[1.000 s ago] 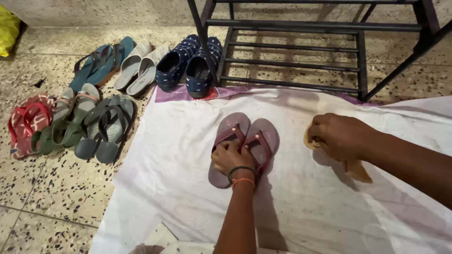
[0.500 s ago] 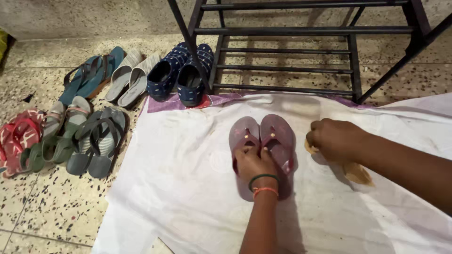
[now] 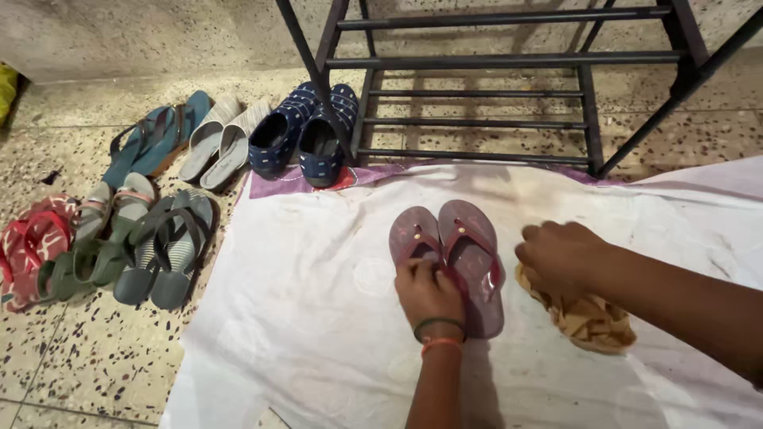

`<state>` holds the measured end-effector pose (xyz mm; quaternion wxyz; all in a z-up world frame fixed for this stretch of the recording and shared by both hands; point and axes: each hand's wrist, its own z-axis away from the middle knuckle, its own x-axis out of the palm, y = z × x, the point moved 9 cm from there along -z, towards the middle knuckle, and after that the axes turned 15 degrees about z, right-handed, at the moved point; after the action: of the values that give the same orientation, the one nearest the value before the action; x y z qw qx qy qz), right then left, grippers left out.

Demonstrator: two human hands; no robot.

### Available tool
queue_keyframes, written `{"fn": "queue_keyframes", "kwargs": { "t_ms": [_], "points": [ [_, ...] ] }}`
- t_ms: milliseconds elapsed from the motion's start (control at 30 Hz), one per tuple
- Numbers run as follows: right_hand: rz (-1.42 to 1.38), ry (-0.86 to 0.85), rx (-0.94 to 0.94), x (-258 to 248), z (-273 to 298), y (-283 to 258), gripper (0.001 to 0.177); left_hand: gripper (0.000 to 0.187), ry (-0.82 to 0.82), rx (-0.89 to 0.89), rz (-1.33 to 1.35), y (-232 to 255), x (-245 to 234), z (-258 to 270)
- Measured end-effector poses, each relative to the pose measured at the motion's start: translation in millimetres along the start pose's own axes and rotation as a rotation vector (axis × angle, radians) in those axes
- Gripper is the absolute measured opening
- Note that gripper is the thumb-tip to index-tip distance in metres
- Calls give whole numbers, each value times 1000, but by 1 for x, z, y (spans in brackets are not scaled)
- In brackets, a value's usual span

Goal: The person wipes the soles and straps of several pairs of flip-flops and sandals with a cloth. They handle each pair one at a time, turning them over to clean both sides, then place the cleaned pink flip-flops on a nearby metal shoe rack.

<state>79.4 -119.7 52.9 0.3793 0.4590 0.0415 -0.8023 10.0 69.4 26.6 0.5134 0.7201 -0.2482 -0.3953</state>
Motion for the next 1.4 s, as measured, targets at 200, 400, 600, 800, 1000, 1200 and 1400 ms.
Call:
{"fn": "queue_keyframes", "kwargs": {
  "t_ms": [200,400,600,800,1000,1200,1400],
  "points": [
    [-53,149,67,-28,-22,-13,34,50,78,-83,-168,-18,-26,6],
    [-193,432,137,-57,-26,-32,39,56,111,-51,-276,-26,-36,-4],
    [-458,81,232,-25,-29,-57,41,49,122,-3,-290,-33,-28,-8],
    [-645,209,359,-26,-36,-65,40,36,137,-13,-266,-37,-23,-9],
    [-660,242,495,-6,-57,-69,40,27,101,-15,-356,-43,-19,-23],
    [-514,437,414,-18,-75,-68,28,18,-3,-2,-379,-40,-12,-31],
    [-477,337,399,-29,-69,-49,28,21,3,179,-291,-6,-11,-39]
  ]
}}
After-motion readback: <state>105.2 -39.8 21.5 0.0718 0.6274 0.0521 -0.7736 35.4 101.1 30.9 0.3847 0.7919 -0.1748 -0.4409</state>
